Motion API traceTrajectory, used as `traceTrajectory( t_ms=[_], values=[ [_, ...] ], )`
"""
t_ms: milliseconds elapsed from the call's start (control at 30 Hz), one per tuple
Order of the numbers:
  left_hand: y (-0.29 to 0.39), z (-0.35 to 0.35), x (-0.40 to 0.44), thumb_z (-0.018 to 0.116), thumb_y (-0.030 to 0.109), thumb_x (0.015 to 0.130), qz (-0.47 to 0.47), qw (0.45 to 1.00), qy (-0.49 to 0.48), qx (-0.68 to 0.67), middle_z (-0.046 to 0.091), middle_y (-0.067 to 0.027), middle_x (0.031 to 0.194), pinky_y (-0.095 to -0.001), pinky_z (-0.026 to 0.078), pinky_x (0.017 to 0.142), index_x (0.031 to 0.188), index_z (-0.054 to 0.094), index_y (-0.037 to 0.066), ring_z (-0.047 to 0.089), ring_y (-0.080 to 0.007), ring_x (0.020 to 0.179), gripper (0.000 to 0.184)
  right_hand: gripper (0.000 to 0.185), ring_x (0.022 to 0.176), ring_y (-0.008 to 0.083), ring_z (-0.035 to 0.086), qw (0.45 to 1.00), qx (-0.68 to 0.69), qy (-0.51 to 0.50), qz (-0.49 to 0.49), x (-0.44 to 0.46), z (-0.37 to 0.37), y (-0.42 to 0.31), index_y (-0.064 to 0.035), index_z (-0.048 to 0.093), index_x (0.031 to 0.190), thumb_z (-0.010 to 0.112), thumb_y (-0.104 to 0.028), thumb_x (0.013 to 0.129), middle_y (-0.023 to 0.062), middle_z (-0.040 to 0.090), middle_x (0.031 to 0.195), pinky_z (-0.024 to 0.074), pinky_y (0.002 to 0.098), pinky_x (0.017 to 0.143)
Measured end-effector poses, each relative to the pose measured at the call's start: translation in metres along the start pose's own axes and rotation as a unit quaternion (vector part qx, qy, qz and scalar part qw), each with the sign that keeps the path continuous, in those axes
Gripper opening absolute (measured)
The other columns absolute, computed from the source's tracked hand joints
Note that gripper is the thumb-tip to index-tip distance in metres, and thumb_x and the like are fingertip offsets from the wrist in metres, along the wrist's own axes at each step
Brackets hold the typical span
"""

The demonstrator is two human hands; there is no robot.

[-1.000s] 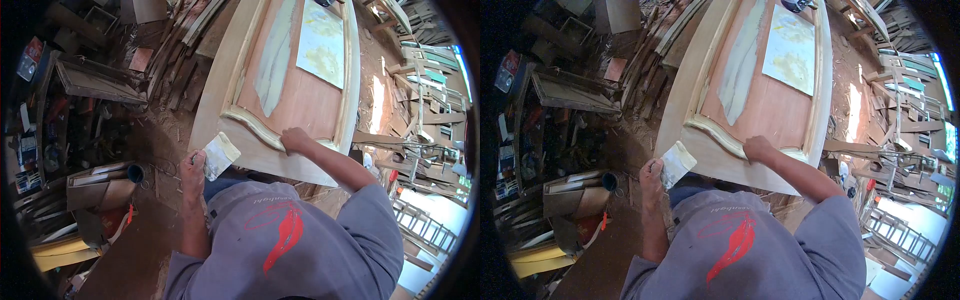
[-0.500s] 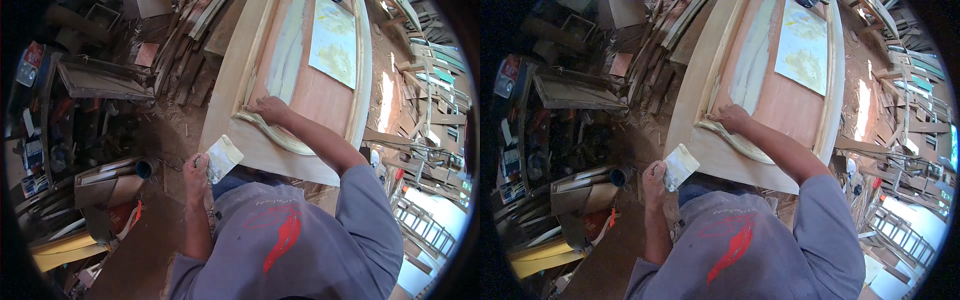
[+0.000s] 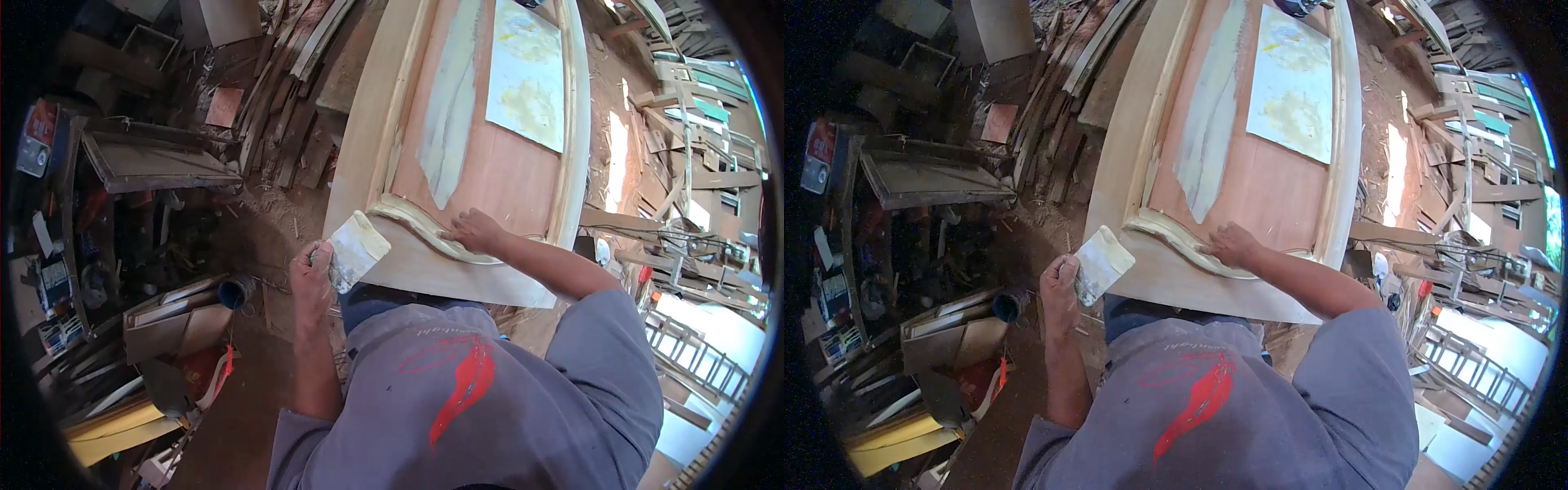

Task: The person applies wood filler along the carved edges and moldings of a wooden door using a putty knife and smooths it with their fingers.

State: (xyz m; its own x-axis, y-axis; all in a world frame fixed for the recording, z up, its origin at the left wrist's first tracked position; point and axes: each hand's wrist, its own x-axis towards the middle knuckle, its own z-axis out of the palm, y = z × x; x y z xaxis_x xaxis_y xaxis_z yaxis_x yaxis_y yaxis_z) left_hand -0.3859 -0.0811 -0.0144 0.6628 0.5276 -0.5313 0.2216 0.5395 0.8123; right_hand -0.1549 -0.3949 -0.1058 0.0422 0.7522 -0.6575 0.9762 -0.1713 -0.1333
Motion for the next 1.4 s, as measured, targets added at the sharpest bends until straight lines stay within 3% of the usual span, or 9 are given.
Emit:
traceTrajectory(
  t_ms=[133, 300, 400, 500, 700, 833, 1067, 1233, 1400],
  values=[
    [-0.012, 0.019, -0.014, 0.067, 0.017, 0.105, 0.016, 1.000, -0.019, -0.005, 0.065, 0.0062, 0.086, -0.0216, 0.045, 0.067, 0.095, 0.072, 0.002, 0.055, -0.0019, 0.075, 0.019, 0.045, 0.106, 0.0306, 0.068, 0.999, -0.003, -0.018, -0.036, -0.011, 0.010, 0.016, -0.0374, 0.065, 0.144, 0.054, -0.022, 0.103, 0.0120, 0.068, 0.111, 0.0539, 0.0461, 0.083],
    [-0.048, 0.041, -0.058, 0.067, 0.019, 0.106, 0.007, 1.000, 0.006, 0.000, 0.066, 0.0054, 0.086, -0.0215, 0.045, 0.067, 0.096, 0.072, 0.002, 0.056, -0.0020, 0.076, 0.021, 0.041, 0.097, 0.0306, 0.069, 0.971, 0.050, 0.232, -0.041, 0.024, -0.026, 0.017, -0.0294, 0.069, 0.138, 0.056, -0.019, 0.100, 0.0118, 0.065, 0.100, 0.0540, 0.0444, 0.081],
    [-0.063, 0.057, -0.087, 0.066, 0.019, 0.106, 0.009, 0.999, 0.037, 0.024, 0.067, 0.0050, 0.086, -0.0216, 0.046, 0.068, 0.097, 0.073, 0.002, 0.057, -0.0022, 0.076, 0.021, 0.038, 0.095, 0.0309, 0.069, 0.954, 0.014, 0.297, -0.032, 0.073, -0.029, 0.018, -0.0275, 0.069, 0.135, 0.056, -0.019, 0.100, 0.0120, 0.064, 0.097, 0.0527, 0.0445, 0.080],
    [-0.076, 0.060, -0.113, 0.067, 0.020, 0.106, 0.034, 0.997, 0.065, 0.039, 0.068, 0.0045, 0.088, -0.0222, 0.047, 0.069, 0.098, 0.073, 0.002, 0.058, -0.0028, 0.077, 0.020, 0.039, 0.097, 0.0281, 0.067, 0.972, -0.080, 0.219, -0.033, 0.093, -0.037, 0.014, -0.0264, 0.067, 0.138, 0.055, -0.021, 0.101, 0.0104, 0.065, 0.106, 0.0511, 0.0419, 0.080],
    [-0.109, 0.061, -0.140, 0.069, 0.019, 0.105, 0.045, 0.992, 0.103, -0.052, 0.070, 0.0025, 0.093, -0.0231, 0.050, 0.072, 0.101, 0.074, 0.001, 0.062, -0.0046, 0.081, 0.019, 0.020, 0.103, 0.0247, 0.066, 0.955, -0.175, 0.220, -0.095, 0.062, -0.009, 0.016, -0.0128, 0.076, 0.099, 0.059, -0.023, 0.098, 0.0087, 0.065, 0.107, 0.0506, 0.0419, 0.080],
    [-0.110, 0.076, -0.146, 0.068, 0.019, 0.105, 0.051, 0.991, 0.114, -0.051, 0.071, 0.0018, 0.095, -0.0232, 0.051, 0.073, 0.104, 0.073, 0.002, 0.063, -0.0050, 0.081, 0.018, 0.022, 0.106, 0.0254, 0.064, 0.967, -0.138, 0.189, -0.100, 0.028, 0.016, 0.009, -0.0130, 0.077, 0.082, 0.062, -0.025, 0.094, 0.0086, 0.064, 0.110, 0.0498, 0.0421, 0.082],
    [-0.114, 0.076, -0.144, 0.068, 0.019, 0.106, 0.067, 0.990, 0.103, -0.074, 0.069, 0.0031, 0.093, -0.0236, 0.051, 0.074, 0.103, 0.073, 0.002, 0.062, -0.0048, 0.081, 0.018, 0.022, 0.107, 0.0305, 0.063, 0.982, -0.083, 0.091, -0.146, -0.020, 0.012, 0.020, -0.0170, 0.077, 0.109, 0.062, -0.023, 0.095, 0.0126, 0.063, 0.113, 0.0524, 0.0454, 0.082],
    [-0.122, 0.066, -0.144, 0.068, 0.020, 0.106, 0.057, 0.990, 0.112, -0.069, 0.069, 0.0031, 0.093, -0.0235, 0.050, 0.072, 0.102, 0.073, 0.002, 0.060, -0.0040, 0.080, 0.019, 0.042, 0.107, 0.0348, 0.065, 0.972, -0.013, 0.216, -0.097, 0.042, -0.042, 0.027, -0.0243, 0.067, 0.139, 0.059, -0.018, 0.098, 0.0166, 0.062, 0.113, 0.0559, 0.0464, 0.082],
    [-0.112, 0.058, -0.147, 0.069, 0.020, 0.105, 0.049, 0.988, 0.139, -0.043, 0.069, 0.0025, 0.093, -0.0233, 0.050, 0.071, 0.102, 0.073, 0.001, 0.060, -0.0039, 0.080, 0.020, 0.044, 0.113, 0.0325, 0.068, 0.973, -0.025, 0.219, -0.065, 0.096, -0.072, 0.014, -0.0265, 0.064, 0.142, 0.054, -0.016, 0.100, 0.0151, 0.065, 0.117, 0.0583, 0.0453, 0.087]
  ],
)
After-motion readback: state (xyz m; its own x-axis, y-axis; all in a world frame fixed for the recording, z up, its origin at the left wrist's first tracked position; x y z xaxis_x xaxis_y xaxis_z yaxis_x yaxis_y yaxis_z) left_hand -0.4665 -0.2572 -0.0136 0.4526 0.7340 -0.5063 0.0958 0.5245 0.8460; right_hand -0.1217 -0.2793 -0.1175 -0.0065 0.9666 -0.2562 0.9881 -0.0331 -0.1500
